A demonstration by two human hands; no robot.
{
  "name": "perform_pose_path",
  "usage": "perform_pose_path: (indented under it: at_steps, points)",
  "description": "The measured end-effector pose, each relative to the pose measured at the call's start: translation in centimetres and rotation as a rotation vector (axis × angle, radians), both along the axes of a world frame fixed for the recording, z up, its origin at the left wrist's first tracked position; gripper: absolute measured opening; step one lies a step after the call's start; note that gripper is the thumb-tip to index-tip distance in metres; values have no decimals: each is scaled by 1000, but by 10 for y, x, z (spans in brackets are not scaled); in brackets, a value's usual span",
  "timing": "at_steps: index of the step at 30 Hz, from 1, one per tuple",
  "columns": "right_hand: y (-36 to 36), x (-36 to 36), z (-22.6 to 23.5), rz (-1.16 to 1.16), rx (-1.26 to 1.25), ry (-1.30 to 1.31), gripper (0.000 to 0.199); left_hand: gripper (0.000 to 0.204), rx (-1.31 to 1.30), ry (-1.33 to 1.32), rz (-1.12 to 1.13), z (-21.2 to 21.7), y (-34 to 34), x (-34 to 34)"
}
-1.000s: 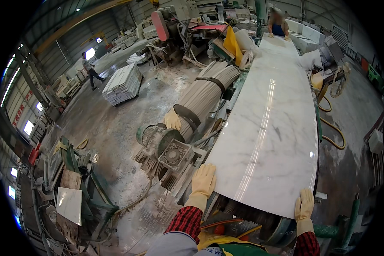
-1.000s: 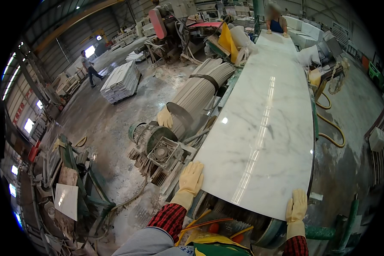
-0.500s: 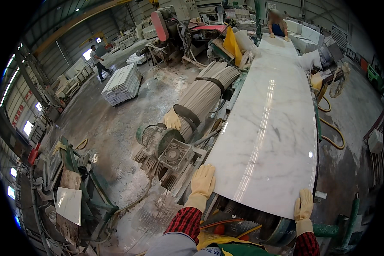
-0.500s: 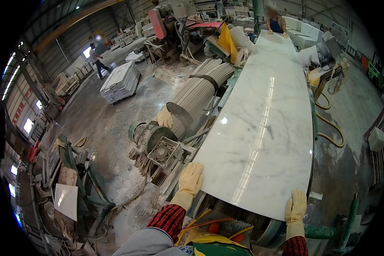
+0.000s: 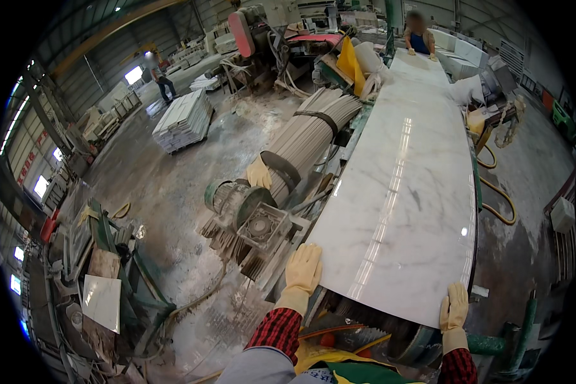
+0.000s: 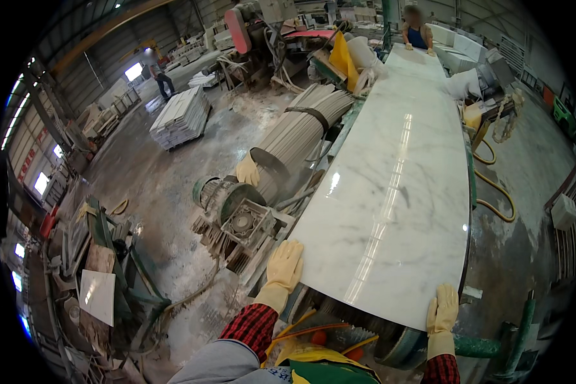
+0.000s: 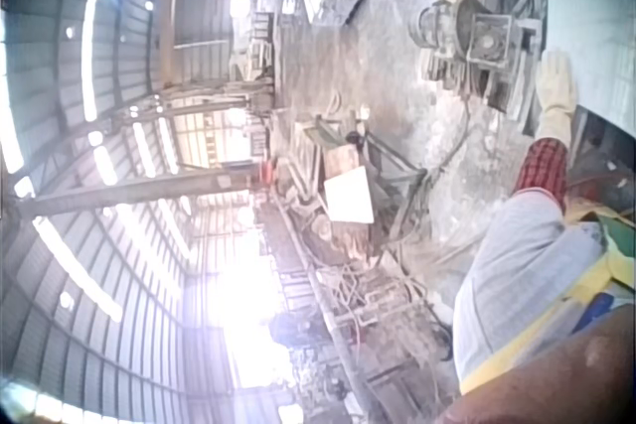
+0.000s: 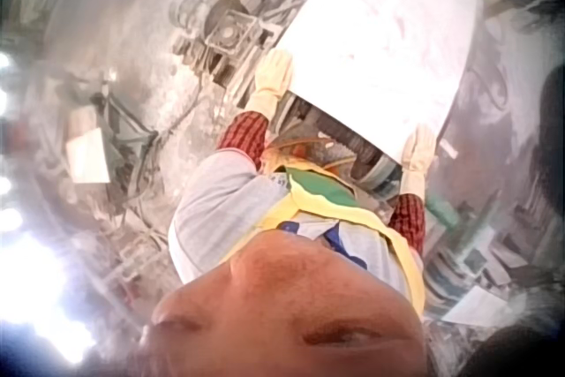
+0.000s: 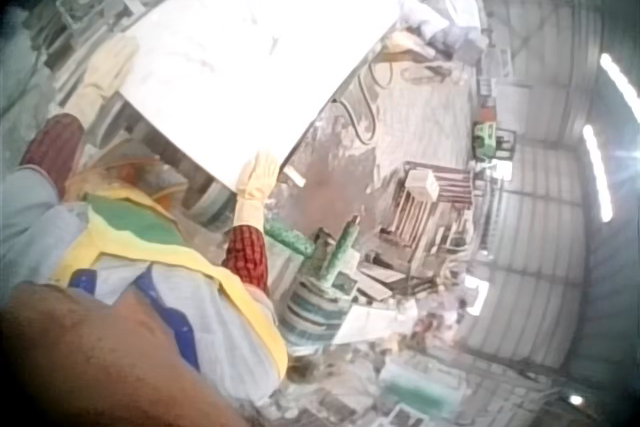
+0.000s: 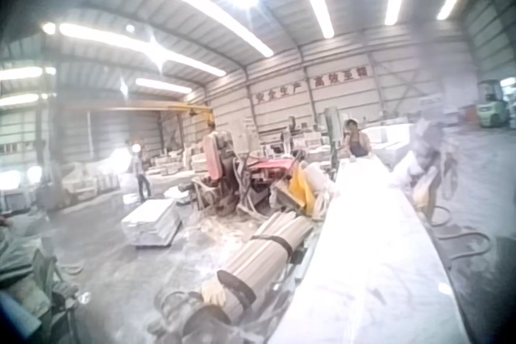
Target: The person repeatedly picks up large white stone slabs from a conveyor belt and places them onto a stack. The person wears gloves and a safety harness while handling the slabs in a factory setting.
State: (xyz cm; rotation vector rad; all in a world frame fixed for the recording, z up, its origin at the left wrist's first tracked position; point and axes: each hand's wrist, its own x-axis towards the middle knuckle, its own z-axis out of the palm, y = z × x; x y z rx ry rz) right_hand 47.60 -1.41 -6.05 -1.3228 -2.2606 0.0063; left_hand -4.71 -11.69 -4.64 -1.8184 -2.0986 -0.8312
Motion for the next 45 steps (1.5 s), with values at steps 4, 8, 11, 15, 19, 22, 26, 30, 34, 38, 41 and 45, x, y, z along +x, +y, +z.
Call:
perform_pose_path:
  at_steps: [4, 8, 11, 15, 19, 22, 26, 30, 34, 38, 41, 45]
  points:
    - [-3, 2, -4, -20, 3, -18, 42, 42, -20, -45, -21, 2, -3, 0]
    - [-3, 2, -4, -10, 1, -10, 43, 40, -1, -49, -32, 5, -5, 0]
    - [-5, 3, -5, -9, 8, -14, 43, 40, 0, -49, -37, 5, -5, 1]
    - [-6, 4, -6, -7, 17, -17, 43, 40, -13, -58, -42, 12, -7, 2]
    - [-9, 4, -5, -4, 24, -13, 43, 39, 27, -51, -54, 7, -8, 1]
    - [-11, 2, 0, 0, 20, 6, 43, 40, 27, -29, -54, 6, -7, 0]
    - [-12, 0, 4, -8, -2, 8, 42, 40, 30, -15, -36, 7, -9, 1]
    - [-15, -5, 9, -18, -18, 14, 43, 39, 39, 5, -38, 4, -8, 0]
    - [-17, -5, 10, -41, -51, -12, 44, 37, -58, -20, -36, 14, -12, 2]
    - [-18, -2, 5, -23, -36, 3, 44, 36, 17, -41, -57, 7, -12, -2]
    - [-20, 0, 5, -34, -30, -2, 44, 34, 39, -35, -55, 15, -12, 4]
    - [-19, -3, 10, -15, -28, 8, 43, 29, 38, 3, -57, 15, -12, 1]
